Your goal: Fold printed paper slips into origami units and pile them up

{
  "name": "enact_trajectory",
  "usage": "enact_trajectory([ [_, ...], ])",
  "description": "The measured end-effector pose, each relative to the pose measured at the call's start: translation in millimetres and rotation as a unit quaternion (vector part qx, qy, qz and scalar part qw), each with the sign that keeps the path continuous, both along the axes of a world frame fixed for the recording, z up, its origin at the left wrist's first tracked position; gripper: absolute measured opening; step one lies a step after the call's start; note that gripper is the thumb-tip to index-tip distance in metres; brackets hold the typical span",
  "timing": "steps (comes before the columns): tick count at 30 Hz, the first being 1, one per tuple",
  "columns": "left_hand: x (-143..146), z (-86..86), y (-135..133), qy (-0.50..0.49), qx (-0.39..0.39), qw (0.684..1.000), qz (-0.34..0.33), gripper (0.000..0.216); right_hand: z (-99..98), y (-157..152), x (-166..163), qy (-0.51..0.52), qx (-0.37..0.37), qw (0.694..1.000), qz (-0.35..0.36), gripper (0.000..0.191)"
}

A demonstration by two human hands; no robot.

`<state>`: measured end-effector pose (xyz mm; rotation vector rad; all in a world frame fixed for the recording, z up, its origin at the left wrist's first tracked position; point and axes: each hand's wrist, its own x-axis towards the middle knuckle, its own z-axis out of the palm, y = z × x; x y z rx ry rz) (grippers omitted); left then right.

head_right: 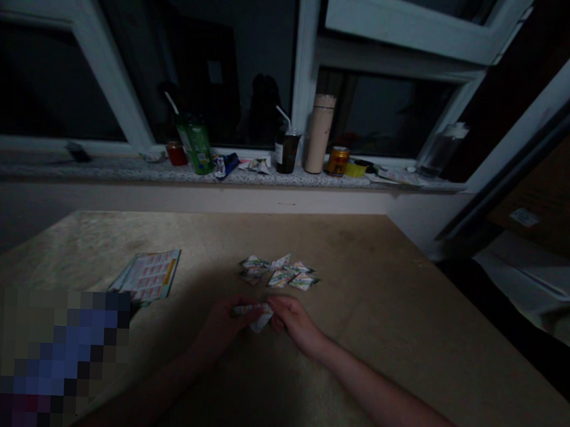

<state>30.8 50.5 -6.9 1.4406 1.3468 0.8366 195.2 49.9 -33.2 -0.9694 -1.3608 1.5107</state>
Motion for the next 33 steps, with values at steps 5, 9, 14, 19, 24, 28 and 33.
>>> enact_trajectory([
  [5,0.3,2.3,-0.7,0.013,-0.006,1.000,-0.011,0.034,5.0,-5.8,-2.4,-0.018,0.018,0.999,-0.027,0.048],
  [9,1.2,5.8,-0.5,-0.035,-0.013,0.999,-0.015,0.036,5.5,-7.6,-1.7,-0.085,0.066,0.991,-0.079,0.047],
  [14,2.0,5.7,-0.2,-0.039,-0.012,0.999,-0.003,0.033,3.8,-5.9,1.2,-0.055,0.049,0.992,-0.107,0.045],
  [19,0.9,4.2,-1.8,-0.037,-0.020,0.999,-0.035,0.035,-2.8,-3.6,1.9,-0.016,-0.003,0.998,-0.067,0.050],
  [24,0.0,1.3,-3.3,-0.054,-0.018,0.997,-0.053,0.032,-1.6,-4.3,1.4,0.056,-0.050,0.997,-0.009,0.052],
  [28,-0.3,-0.5,-3.2,-0.053,-0.021,0.997,-0.051,0.033,3.6,-7.5,0.2,0.049,-0.048,0.998,-0.001,0.054],
  [33,-0.4,3.6,-1.9,-0.059,-0.026,0.998,-0.027,0.035,2.3,-8.8,0.0,-0.026,-0.011,0.998,-0.064,0.055],
])
